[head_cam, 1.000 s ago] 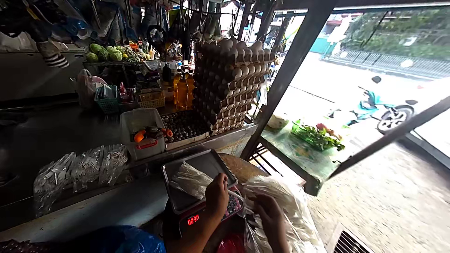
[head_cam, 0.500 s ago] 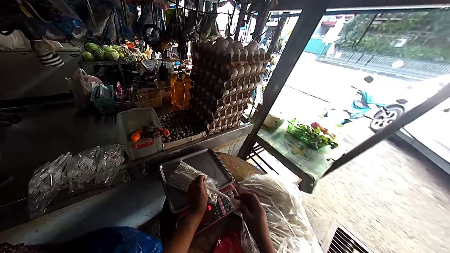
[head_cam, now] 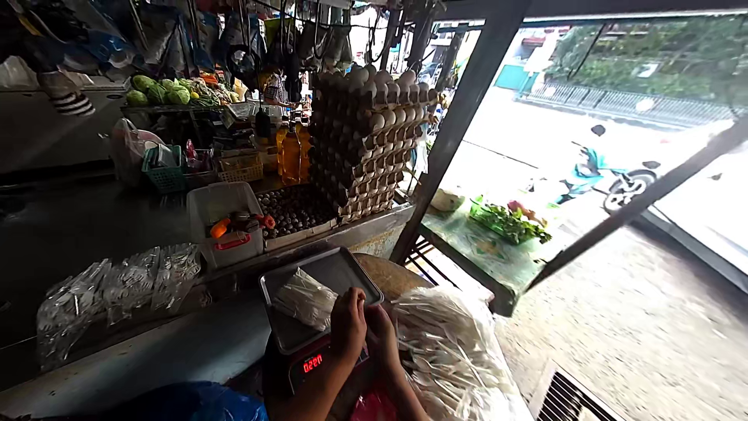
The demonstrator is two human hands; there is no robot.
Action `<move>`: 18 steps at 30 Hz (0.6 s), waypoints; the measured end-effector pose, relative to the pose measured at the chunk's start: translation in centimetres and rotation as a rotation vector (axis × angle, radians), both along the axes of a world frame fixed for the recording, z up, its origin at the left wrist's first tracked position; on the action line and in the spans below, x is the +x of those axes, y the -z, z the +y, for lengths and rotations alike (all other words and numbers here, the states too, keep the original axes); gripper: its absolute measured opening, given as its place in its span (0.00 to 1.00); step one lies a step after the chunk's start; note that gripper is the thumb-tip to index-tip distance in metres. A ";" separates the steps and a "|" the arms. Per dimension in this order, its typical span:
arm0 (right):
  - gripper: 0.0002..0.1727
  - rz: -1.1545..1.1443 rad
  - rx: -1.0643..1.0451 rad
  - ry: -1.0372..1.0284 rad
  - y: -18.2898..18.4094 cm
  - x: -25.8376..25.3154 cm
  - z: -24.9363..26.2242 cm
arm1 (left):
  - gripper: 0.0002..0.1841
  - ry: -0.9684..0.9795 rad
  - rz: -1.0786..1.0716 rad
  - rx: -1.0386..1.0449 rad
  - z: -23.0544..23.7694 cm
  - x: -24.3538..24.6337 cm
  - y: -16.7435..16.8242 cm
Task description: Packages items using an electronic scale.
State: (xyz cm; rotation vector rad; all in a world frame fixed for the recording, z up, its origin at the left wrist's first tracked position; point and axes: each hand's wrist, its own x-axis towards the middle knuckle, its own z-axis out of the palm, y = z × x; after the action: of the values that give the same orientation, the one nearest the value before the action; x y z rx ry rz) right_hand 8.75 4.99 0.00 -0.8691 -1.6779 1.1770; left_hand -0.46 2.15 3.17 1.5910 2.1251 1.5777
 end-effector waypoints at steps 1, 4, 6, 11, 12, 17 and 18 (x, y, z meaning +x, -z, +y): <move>0.11 0.023 -0.020 0.001 -0.1 -1.2 0.1 | 0.08 0.012 -0.043 -0.029 -0.1 -0.1 -0.5; 0.12 0.005 -0.112 -0.026 -0.5 -3.2 0.0 | 0.10 0.084 -0.162 -0.137 -0.7 -1.2 -2.0; 0.16 -0.141 -0.149 -0.009 -0.7 -4.2 -0.7 | 0.12 0.182 -0.177 -0.251 -1.0 -1.8 -2.8; 0.17 -0.272 0.020 -0.069 0.6 -4.4 -0.2 | 0.20 0.375 -0.365 -0.260 -0.8 -6.1 -1.7; 0.14 -0.228 0.061 -0.087 0.8 -3.7 0.2 | 0.21 0.306 -0.386 -0.208 -0.8 -7.7 -1.3; 0.16 -0.460 0.176 -0.016 1.3 0.2 0.8 | 0.23 -0.069 -0.223 -0.260 -0.8 -16.8 4.2; 0.18 -0.531 0.180 -0.053 1.6 0.4 0.7 | 0.24 -0.079 -0.200 -0.288 -0.8 -17.7 5.3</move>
State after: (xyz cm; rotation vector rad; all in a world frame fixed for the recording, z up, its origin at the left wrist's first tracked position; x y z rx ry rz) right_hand 9.14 5.67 -1.60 -1.0903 -2.2049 0.8510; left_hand -18.13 1.31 -2.16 1.2224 2.2075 1.3114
